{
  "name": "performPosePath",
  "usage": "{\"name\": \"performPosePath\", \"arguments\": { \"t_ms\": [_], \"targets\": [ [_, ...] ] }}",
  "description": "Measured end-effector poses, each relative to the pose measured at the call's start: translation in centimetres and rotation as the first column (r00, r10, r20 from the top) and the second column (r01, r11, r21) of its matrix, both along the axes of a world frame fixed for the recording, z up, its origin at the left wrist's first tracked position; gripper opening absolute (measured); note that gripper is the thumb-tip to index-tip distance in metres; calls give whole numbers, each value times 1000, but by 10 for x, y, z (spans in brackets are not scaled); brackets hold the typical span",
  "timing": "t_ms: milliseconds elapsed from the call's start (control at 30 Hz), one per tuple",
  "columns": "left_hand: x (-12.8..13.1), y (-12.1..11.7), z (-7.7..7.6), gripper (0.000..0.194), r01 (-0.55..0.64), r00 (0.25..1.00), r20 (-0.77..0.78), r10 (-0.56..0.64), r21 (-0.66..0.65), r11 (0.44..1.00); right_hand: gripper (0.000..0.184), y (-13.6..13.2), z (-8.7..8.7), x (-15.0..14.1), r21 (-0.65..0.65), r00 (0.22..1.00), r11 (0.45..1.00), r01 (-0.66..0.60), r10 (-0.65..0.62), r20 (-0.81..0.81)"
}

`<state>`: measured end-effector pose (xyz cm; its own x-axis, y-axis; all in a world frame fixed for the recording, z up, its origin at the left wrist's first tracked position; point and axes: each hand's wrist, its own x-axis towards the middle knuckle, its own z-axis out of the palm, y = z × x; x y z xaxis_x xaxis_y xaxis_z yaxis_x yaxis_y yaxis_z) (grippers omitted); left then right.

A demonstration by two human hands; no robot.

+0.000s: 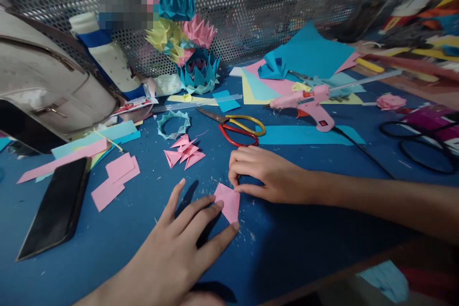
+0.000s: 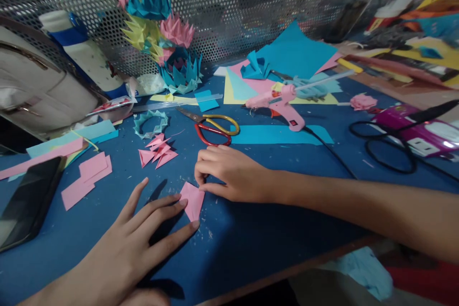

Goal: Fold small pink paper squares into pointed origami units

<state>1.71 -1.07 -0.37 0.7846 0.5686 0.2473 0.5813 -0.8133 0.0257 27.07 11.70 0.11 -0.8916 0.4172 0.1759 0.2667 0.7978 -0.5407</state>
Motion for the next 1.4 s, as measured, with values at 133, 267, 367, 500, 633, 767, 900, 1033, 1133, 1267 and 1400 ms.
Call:
{"name": "performPosePath", "arguments": {
  "t_ms": [133,267,367,500,633,767,900,1033,1133,1267,1400],
  "targets": [
    [1,-1,-5,70,-17,999,34,16,26,1000,16,2,6,5,105,969,984,-145,162,-184],
    [1,-1,-6,68,-15,999,45,13,30,999,27,1,12,8,327,900,874,-360,418,-126],
    [1,0,-5,71,-4,1000,11,4,16,1000,36,1,13,8,338,896,846,-413,444,-14],
    [1,0,-6,76,-18,999,40,17,33,999,35,1,14,10,345,930,868,-357,363,48],
    [0,0,-7,76,-18,999,44,17,20,1000,38,2,17,12,390,958,876,-283,278,70],
    [-1,-1,-2,69,-7,1000,-29,7,21,1000,42,5,18,11,427,961,862,-275,261,92],
    [0,-1,6,77,-5,998,-68,2,-41,999,36,5,14,7,578,951,762,-292,297,89],
    [-1,-1,10,75,11,998,-69,-15,-54,999,29,3,8,2,689,917,643,-333,392,77],
    [-2,0,10,76,25,996,-83,-30,-62,998,29,2,5,-2,694,915,640,-329,398,67],
    [-2,-1,10,76,11,996,-90,-18,-76,997,27,2,3,-7,623,937,719,-307,344,65],
    [-1,-1,10,74,10,997,-77,-16,-70,997,28,0,1,-10,419,958,866,-274,284,39]
  ]
}}
